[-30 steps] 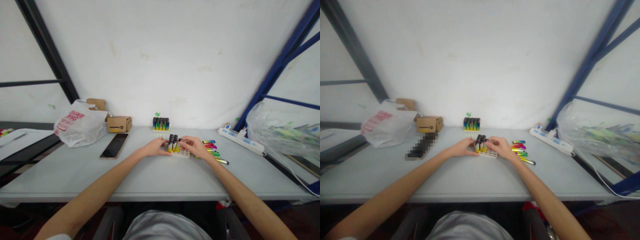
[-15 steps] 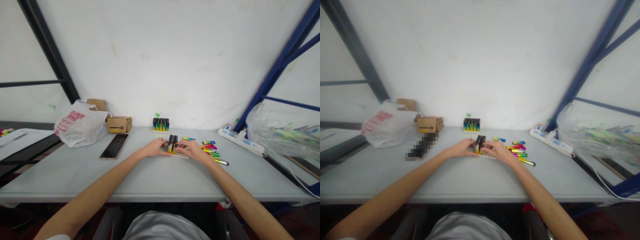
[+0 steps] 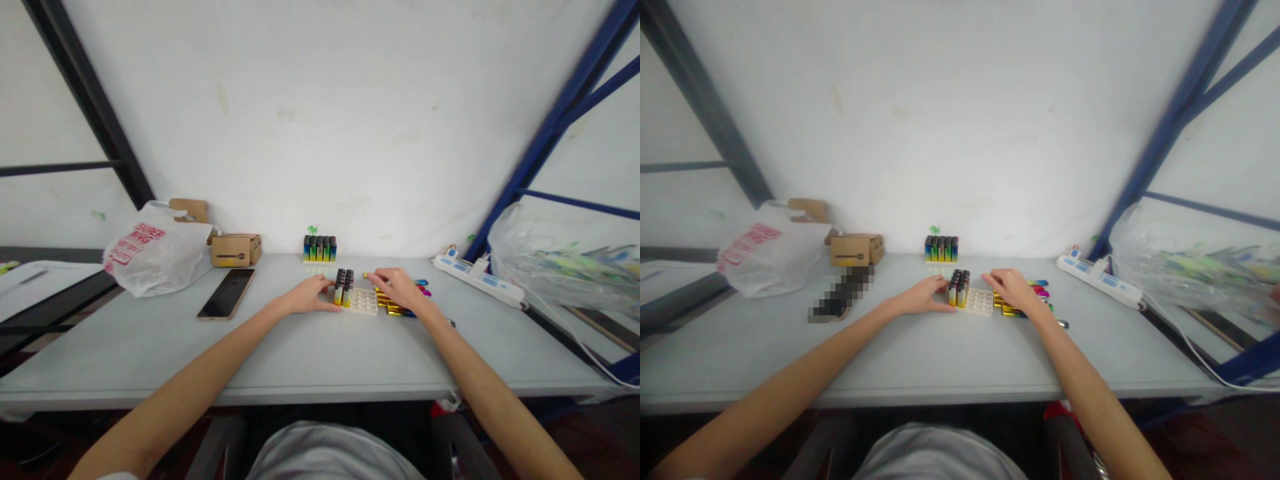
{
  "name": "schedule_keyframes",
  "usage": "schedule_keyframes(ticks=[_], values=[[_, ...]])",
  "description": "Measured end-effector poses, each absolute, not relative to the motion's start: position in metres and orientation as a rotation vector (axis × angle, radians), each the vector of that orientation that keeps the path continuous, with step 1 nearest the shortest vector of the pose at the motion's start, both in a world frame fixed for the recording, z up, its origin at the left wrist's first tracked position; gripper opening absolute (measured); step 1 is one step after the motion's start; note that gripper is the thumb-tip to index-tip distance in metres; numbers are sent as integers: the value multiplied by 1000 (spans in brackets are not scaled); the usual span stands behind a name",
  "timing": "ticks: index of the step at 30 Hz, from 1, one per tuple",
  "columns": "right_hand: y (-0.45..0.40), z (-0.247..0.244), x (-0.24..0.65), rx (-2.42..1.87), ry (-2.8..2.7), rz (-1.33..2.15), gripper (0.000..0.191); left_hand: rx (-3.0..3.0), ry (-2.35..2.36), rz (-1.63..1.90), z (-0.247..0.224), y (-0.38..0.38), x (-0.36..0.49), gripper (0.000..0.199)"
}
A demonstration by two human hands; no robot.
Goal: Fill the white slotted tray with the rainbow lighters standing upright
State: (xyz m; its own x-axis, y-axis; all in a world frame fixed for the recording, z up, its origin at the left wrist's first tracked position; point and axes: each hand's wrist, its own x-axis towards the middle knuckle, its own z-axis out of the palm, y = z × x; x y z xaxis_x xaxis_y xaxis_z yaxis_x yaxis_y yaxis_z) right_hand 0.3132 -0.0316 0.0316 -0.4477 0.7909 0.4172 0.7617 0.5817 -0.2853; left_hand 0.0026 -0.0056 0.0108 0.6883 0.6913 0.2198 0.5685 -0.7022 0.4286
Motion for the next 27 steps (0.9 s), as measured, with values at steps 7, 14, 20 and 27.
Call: schedule_keyframes(ticks=[7,14,20,27], values=[[-1,10,389,-1373,-2229,-106,37,2588,992,522,11,-6,3,72],[16,9,352,-1495,-2366,-5,33,2579,990,517,12,-6,3,73],[9,16,351,-1439,-2295,10,21,2586,989,532,10,-6,3,72],[-5,11,352,-1229,-1737,330,36,2582,970,528,11,-5,2,74]])
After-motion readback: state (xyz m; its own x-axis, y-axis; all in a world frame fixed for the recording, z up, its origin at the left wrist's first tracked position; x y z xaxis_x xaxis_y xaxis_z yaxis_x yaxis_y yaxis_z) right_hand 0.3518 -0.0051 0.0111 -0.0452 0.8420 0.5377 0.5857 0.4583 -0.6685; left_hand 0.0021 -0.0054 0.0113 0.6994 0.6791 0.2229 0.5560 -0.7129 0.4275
